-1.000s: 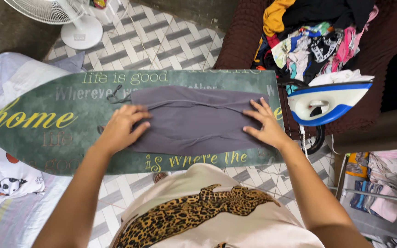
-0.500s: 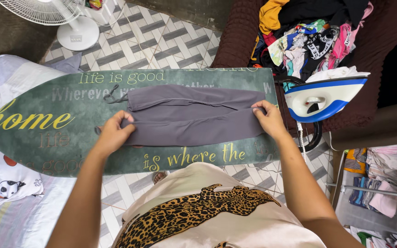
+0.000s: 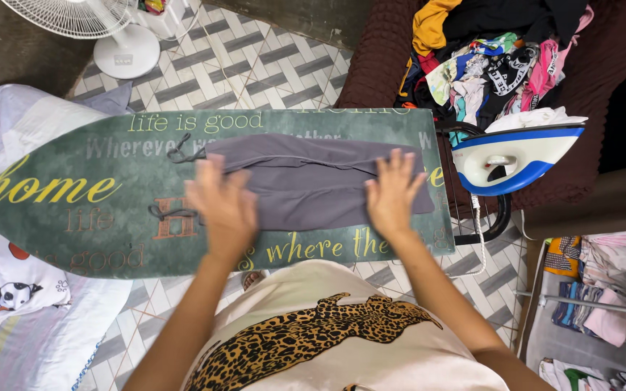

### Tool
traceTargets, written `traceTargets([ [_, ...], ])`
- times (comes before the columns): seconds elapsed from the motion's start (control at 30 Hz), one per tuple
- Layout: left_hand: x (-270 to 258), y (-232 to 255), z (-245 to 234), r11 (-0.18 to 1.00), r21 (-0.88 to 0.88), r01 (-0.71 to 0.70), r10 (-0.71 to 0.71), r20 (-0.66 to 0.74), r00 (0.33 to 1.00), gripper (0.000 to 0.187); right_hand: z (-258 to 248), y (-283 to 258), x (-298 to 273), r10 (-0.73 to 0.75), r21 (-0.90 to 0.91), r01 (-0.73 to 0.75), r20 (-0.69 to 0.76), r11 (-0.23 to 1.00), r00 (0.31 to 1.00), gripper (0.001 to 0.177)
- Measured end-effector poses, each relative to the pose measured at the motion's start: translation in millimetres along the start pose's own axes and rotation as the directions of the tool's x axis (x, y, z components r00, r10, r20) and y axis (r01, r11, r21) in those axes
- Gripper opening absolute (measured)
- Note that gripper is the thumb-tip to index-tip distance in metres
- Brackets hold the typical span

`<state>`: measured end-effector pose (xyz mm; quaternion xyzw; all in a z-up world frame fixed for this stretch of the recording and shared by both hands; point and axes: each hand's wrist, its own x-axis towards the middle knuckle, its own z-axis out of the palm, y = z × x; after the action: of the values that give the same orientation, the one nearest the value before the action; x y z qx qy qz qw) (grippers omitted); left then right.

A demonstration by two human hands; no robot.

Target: The person irons a gray garment on an ironing board, smoothing and folding it before placing it in a closet. Then the person irons a yellow garment on the same board, smoothing it out and ironing both sides.

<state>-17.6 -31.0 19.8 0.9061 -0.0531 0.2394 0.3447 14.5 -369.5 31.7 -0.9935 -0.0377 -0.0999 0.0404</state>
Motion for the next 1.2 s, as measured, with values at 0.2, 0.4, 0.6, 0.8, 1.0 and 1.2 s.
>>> traceTargets([
  [0.2, -5, 10, 22, 0.974, 0.096, -0.207, 0.156, 0.383, 0.911, 0.073, 28, -1, -1, -0.035, 0.0, 0.035, 0.174, 0.999, 0.984, 0.072],
  [0.4, 7, -28, 21, 0.982, 0.076, -0.175, 0.13, 0.405, 0.905, 0.081, 15, 51, 2, 0.039, -0.014, -0.04, -0.049, 0.999, 0.998, 0.042],
  [0.6, 5, -40, 18, 0.984, 0.111, -0.138, 0.083, 0.4, 0.913, 0.095, 8, 56, 0, 0.022, 0.085, -0.012, -0.115, 0.996, 0.993, 0.023],
  [0.8, 8, -34, 18, 0.986, 0.125, -0.115, 0.062, 0.362, 0.93, 0.08, 13, 66, 12, 0.514, 0.172, -0.494, -0.099, 0.852, 0.852, 0.054],
  [1.0, 23, 20, 50, 0.976, 0.033, -0.214, 0.188, 0.363, 0.913, 0.089, 26, 76, 32, 0.599, 0.028, -0.599, 0.014, 0.8, 0.8, 0.062],
  [1.2, 31, 32, 74, 0.97, 0.061, -0.235, 0.168, 0.532, 0.83, 0.098, 24, 88, 25, 0.482, -0.013, -0.482, 0.018, 0.876, 0.876, 0.055],
])
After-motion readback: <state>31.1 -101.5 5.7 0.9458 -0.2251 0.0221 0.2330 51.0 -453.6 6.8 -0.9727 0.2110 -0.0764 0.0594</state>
